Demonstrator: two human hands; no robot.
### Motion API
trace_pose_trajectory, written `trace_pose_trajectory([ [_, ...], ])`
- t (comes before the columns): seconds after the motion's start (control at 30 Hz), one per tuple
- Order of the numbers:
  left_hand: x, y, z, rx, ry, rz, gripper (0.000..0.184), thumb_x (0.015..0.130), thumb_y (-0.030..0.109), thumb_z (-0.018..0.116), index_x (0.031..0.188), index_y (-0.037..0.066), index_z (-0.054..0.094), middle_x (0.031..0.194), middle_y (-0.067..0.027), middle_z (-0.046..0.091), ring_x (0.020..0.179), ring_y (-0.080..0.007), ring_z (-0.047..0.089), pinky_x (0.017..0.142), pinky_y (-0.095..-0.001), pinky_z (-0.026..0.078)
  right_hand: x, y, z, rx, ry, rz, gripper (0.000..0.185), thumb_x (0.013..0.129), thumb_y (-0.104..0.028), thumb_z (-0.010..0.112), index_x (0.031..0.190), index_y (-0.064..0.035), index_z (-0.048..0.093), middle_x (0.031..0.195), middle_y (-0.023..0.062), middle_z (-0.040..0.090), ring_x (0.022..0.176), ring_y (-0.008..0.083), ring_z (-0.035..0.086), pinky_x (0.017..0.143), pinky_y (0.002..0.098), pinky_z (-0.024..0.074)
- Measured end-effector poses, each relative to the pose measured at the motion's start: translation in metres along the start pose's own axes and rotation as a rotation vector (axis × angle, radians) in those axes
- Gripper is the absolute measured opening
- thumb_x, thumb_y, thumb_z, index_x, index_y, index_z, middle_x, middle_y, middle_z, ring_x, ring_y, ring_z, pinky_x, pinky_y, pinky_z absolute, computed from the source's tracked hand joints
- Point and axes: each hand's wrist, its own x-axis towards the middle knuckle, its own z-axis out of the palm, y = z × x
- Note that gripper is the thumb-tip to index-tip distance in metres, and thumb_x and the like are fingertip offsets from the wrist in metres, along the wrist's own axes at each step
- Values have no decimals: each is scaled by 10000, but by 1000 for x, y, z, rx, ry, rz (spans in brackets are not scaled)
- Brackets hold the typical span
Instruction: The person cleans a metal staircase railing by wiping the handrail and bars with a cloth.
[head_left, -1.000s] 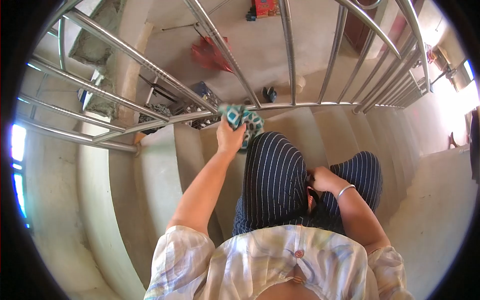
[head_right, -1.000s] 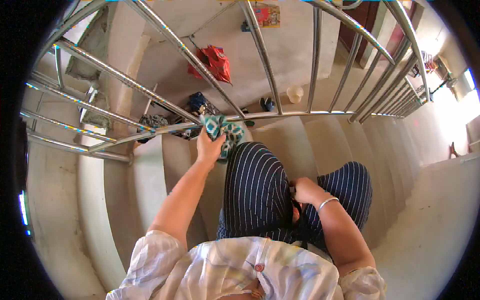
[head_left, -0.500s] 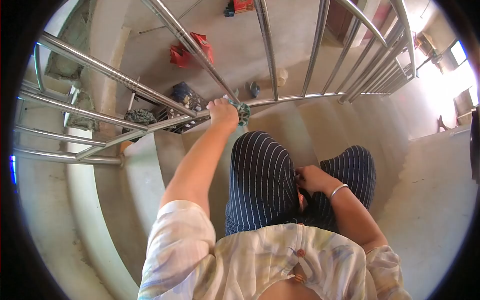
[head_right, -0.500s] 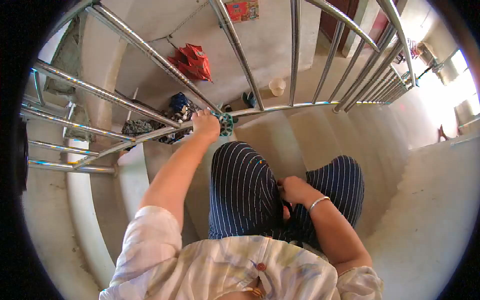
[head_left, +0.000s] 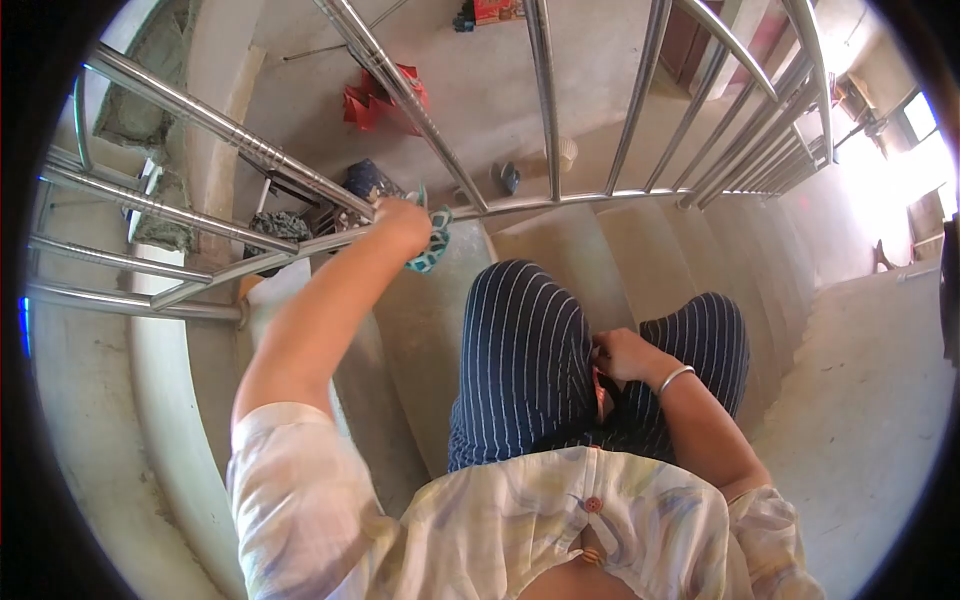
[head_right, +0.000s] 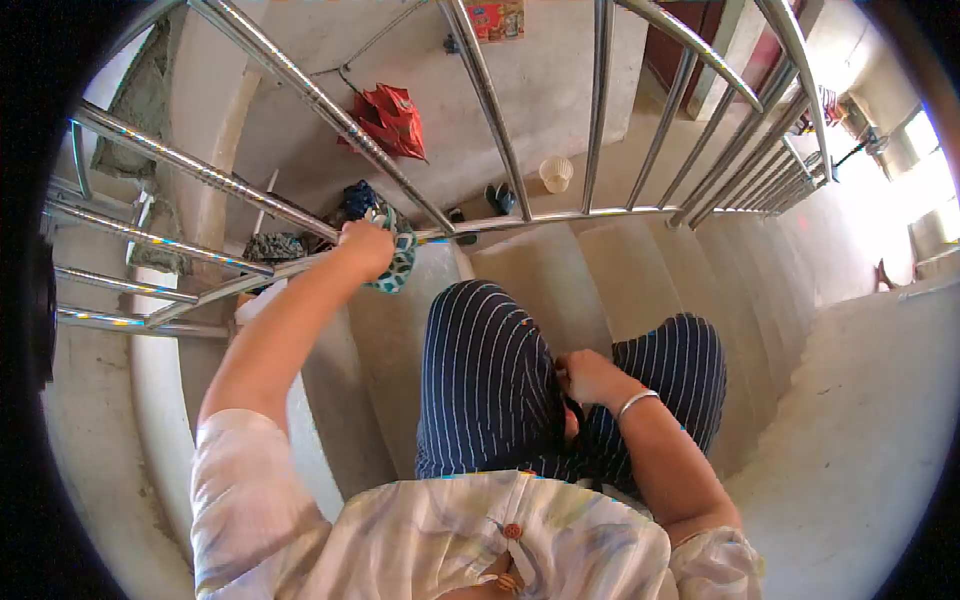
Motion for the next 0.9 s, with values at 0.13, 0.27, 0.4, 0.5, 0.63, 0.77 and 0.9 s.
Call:
trace_pose_trajectory([
  [0.13, 39, 33, 33, -284, 350, -107, 260, 741, 128, 503, 968, 38, 593, 1022, -126, 543, 960, -279, 519, 791, -433, 401, 3, 3, 2, 13, -40, 28, 224, 733, -132, 493, 898, -19, 593, 853, 225, 586, 830, 380, 558, 730, 422, 451],
  [0.27, 42, 71, 30, -208, 397, -166, 270, 767, 119, 459, 990, 14, 570, 1056, -140, 497, 1000, -271, 467, 846, -436, 350, 5, 5, 3, 2, -37, 6, 231, 729, -139, 501, 903, -18, 591, 851, 227, 586, 827, 378, 560, 727, 420, 454],
  [0.4, 44, 80, 51, -305, 859, -225, 265, 745, 145, 459, 933, 11, 589, 994, -135, 519, 980, -273, 449, 908, -403, 270, 6, 6, 3, -64, 3, -37, 231, 725, -143, 511, 900, -13, 588, 852, 230, 583, 825, 377, 561, 717, 423, 456],
  [0.5, 30, 67, 37, -599, 631, -124, 214, 746, 110, 505, 912, 8, 593, 873, -123, 557, 862, -237, 500, 827, -348, 351, 5, 1, 3, -45, -44, 19, 229, 712, -128, 529, 903, -16, 589, 860, 224, 586, 832, 372, 562, 717, 422, 457],
  [0.63, -29, 35, -32, -2015, 513, -350, 251, 834, 181, 491, 906, -50, 558, 868, -86, 572, 804, -165, 504, 732, -324, 380, 6, 5, 5, -25, -42, -14, 267, 712, -126, 535, 943, 2, 577, 901, 238, 574, 855, 373, 553, 749, 398, 442],
  [0.77, -47, -15, -69, -2093, 1003, -121, 225, 820, 111, 506, 1019, 10, 539, 908, -54, 569, 836, -157, 510, 783, -331, 400, 14, 11, 10, -65, -52, 22, 249, 678, -111, 551, 908, -23, 588, 857, 219, 588, 823, 374, 565, 708, 424, 459],
  [0.9, -107, -79, -150, -1752, 1576, -55, 203, 819, 167, 502, 927, 4, 557, 800, -26, 558, 733, -108, 500, 668, -293, 410, 21, 21, 17, -65, -50, -67, 254, 663, -113, 547, 890, -4, 586, 847, 231, 583, 826, 381, 562, 717, 419, 459],
])
